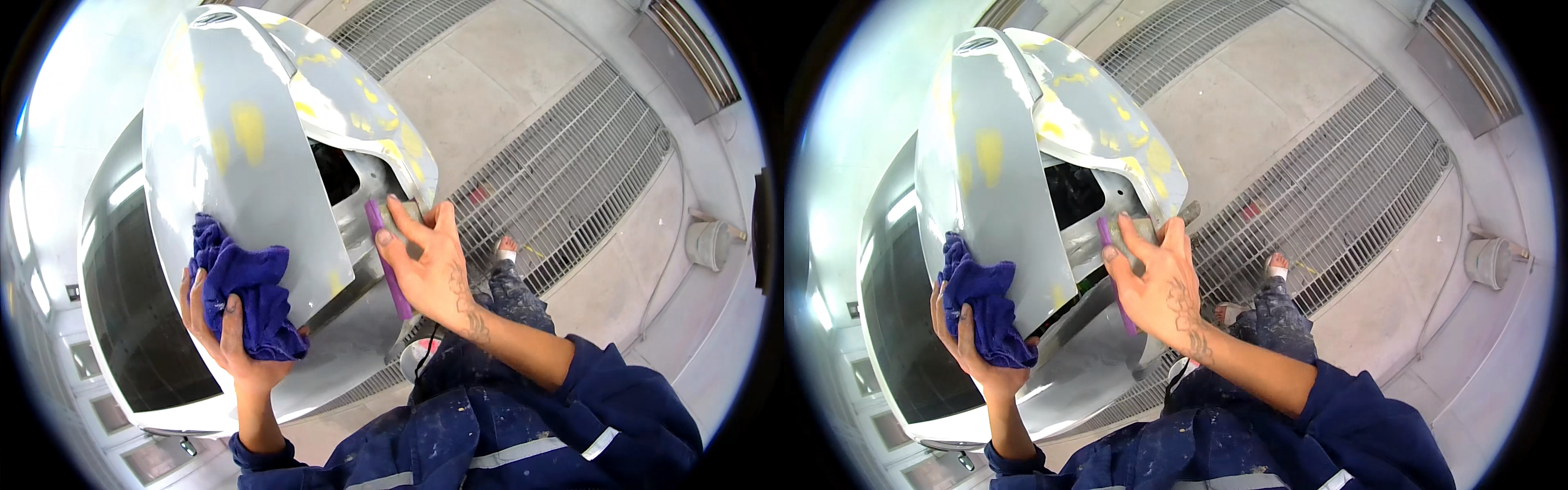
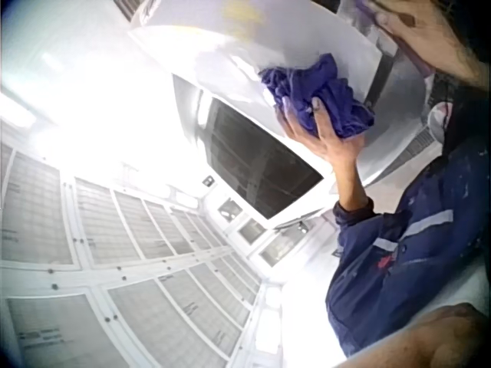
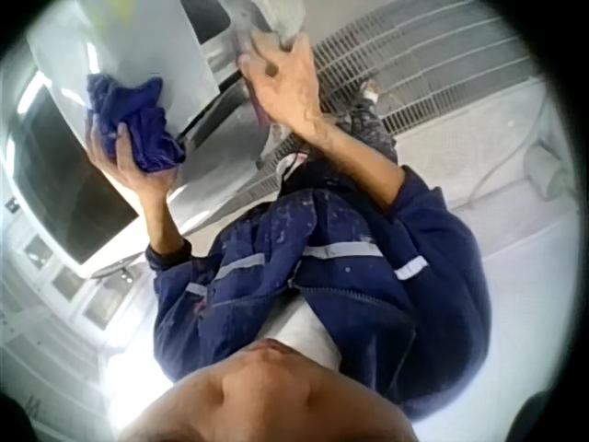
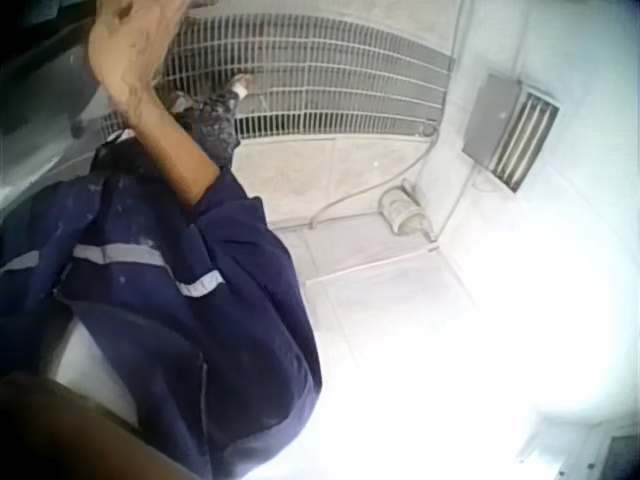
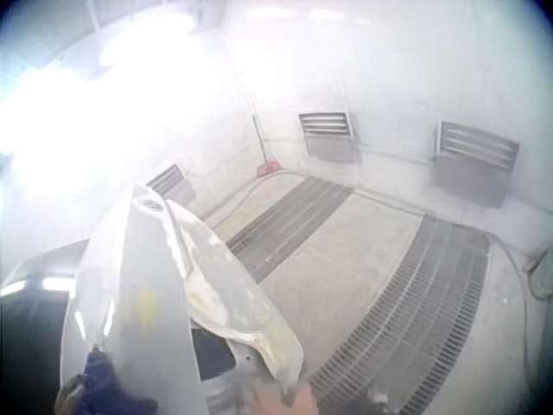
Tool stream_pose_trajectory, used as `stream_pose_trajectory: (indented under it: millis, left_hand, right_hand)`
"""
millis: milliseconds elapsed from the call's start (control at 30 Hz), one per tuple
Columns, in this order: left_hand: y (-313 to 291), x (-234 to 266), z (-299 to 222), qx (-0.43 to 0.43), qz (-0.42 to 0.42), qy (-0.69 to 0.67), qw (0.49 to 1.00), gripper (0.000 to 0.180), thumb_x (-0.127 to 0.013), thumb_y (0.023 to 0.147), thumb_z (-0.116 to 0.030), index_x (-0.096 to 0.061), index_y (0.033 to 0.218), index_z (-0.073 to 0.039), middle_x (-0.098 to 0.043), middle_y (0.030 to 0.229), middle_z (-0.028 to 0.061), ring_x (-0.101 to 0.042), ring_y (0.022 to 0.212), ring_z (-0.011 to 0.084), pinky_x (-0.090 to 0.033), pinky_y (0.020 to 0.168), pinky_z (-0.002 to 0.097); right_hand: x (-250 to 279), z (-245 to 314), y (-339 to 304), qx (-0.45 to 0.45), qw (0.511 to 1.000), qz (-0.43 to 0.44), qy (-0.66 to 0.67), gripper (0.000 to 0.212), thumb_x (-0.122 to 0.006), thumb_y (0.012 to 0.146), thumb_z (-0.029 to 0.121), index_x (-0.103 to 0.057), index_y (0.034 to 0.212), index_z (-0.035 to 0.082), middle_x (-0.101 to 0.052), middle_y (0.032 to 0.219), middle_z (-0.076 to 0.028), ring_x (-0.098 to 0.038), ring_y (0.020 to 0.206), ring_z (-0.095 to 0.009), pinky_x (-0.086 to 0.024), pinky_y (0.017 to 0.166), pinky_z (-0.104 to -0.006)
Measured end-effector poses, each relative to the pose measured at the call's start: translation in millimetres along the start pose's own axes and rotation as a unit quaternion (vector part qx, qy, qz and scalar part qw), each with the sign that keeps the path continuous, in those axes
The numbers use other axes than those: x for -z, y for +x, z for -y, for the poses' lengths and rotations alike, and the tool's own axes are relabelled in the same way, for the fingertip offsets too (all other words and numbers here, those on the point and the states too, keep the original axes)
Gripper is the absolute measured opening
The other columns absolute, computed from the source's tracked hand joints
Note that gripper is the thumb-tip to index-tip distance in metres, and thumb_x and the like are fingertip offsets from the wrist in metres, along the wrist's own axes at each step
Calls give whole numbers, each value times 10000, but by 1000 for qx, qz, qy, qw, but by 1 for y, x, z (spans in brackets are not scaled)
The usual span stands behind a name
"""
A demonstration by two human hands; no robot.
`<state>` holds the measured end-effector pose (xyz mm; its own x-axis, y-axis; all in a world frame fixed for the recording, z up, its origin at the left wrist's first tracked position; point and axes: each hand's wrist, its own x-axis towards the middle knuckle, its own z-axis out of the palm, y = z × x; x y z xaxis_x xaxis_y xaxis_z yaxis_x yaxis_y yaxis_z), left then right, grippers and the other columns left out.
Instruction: The person sands the surface of a white car hood using a sanding block and wipes it with a cloth. They work on multiple areas of the hood, including around the headlight cutouts, and occasionally dip the sanding block into a bucket of water.
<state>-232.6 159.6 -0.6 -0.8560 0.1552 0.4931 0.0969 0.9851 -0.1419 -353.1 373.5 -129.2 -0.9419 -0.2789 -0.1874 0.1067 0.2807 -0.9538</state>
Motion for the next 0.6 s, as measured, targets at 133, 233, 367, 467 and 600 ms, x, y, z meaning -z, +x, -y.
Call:
stream_pose_trajectory:
  millis: [133, 233, 367, 467, 600]
  left_hand:
    - [2, -1, 2, -3, 2, 1, 1000, 875, -855, 862, -592, -519, 1582, -225, -485, 1590, 284, -470, 1444, 600, -405, 1165, 732]
    - [-1, -3, 7, -8, 9, 0, 1000, 939, -852, 863, -633, -505, 1596, -159, -435, 1626, 300, -452, 1491, 556, -342, 1229, 694]
    - [-2, -1, 5, -3, 5, 6, 1000, 883, -864, 846, -516, -513, 1586, -186, -463, 1616, 288, -459, 1469, 579, -373, 1196, 715]
    - [-1, -2, 5, -7, 6, 6, 1000, 903, -857, 843, -520, -507, 1594, -160, -449, 1626, 297, -450, 1488, 564, -352, 1221, 696]
    - [-6, -4, 8, 1, 1, 5, 1000, 877, -852, 799, -349, -508, 1592, -201, -457, 1620, 286, -456, 1468, 590, -377, 1197, 708]
  right_hand:
    - [-2, -7, 40, -25, 1000, -11, 2, 551, -689, 998, 438, -735, 1433, 102, -490, 1166, -217, -561, 1115, -397, -521, 971, -479]
    - [0, -2, 26, -27, 1000, -14, 1, 555, -684, 1000, 440, -730, 1439, 102, -496, 1169, -216, -563, 1109, -398, -522, 968, -479]
    - [-8, -6, 23, 0, 1000, -24, 1, 563, -679, 997, 443, -721, 1445, 104, -513, 1162, -226, -574, 1091, -414, -526, 954, -485]
    - [-7, -4, 45, -18, 999, -51, 0, 550, -687, 997, 422, -723, 1439, 98, -510, 1156, -232, -568, 1083, -423, -523, 951, -488]
    - [-8, -6, 4, 23, 999, -29, 22, 542, -696, 995, 404, -718, 1450, 110, -477, 1141, -222, -536, 1102, -399, -505, 955, -467]
